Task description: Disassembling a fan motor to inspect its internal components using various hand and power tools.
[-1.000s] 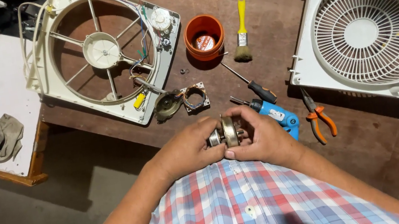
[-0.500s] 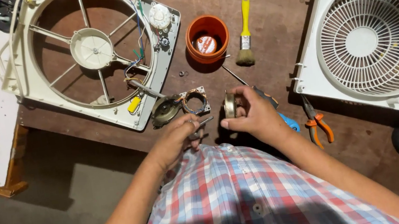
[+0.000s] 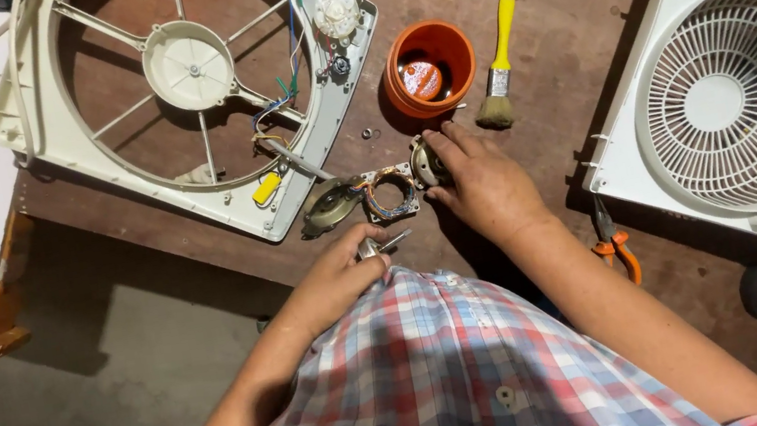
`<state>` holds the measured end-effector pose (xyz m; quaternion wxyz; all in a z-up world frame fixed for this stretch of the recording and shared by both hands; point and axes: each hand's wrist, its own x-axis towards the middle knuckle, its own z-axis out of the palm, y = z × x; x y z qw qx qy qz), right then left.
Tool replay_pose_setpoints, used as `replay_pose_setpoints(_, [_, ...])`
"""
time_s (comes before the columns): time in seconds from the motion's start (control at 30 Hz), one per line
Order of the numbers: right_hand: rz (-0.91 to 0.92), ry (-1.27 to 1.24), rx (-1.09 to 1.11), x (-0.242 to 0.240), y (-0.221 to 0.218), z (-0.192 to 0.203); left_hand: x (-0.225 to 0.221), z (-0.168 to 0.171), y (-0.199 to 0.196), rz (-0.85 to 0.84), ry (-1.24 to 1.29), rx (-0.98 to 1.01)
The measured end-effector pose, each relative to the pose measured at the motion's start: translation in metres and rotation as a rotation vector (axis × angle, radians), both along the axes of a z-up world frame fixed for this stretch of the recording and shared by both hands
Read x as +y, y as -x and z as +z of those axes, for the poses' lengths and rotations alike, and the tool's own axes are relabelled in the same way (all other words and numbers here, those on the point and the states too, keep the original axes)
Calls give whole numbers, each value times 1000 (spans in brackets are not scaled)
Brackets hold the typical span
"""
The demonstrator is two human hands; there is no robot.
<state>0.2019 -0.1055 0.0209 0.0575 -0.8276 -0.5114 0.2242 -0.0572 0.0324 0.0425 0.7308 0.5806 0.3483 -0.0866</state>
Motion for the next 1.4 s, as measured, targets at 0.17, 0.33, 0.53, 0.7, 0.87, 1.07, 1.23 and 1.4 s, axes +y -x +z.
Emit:
replay_pose_setpoints(0.17, [-211, -66, 143, -28, -9, 44, 0, 16, 5, -51, -85, -9])
replay_pose_setpoints(0.33, [-516, -64, 201, -84, -1, 89, -1, 55, 4, -72, -157, -72])
replay_pose_setpoints(0.53, [-595, -301, 686, -97, 49, 159, -17, 127, -6, -155, -301, -230])
replay_pose_setpoints(0.7, [-160, -391, 385, -95, 72, 165, -32, 147, -9, -337, -467, -202])
replay_pose_setpoints(0.87, [-224, -316, 427, -93, 81, 166, -43, 159, 0, -302, -558, -155])
replay_pose_setpoints(1.07, [-124, -307, 385, -93, 92, 159, -49, 153, 9, -311, -669, -214])
replay_pose_setpoints(1.23, [-139, -257, 362, -82, 97, 160, -38, 157, 7, -309, -593, -190])
replay_pose_setpoints(1.4, [-57, -390, 326, -69, 106, 146, -12, 164, 7, -397, -496, -60])
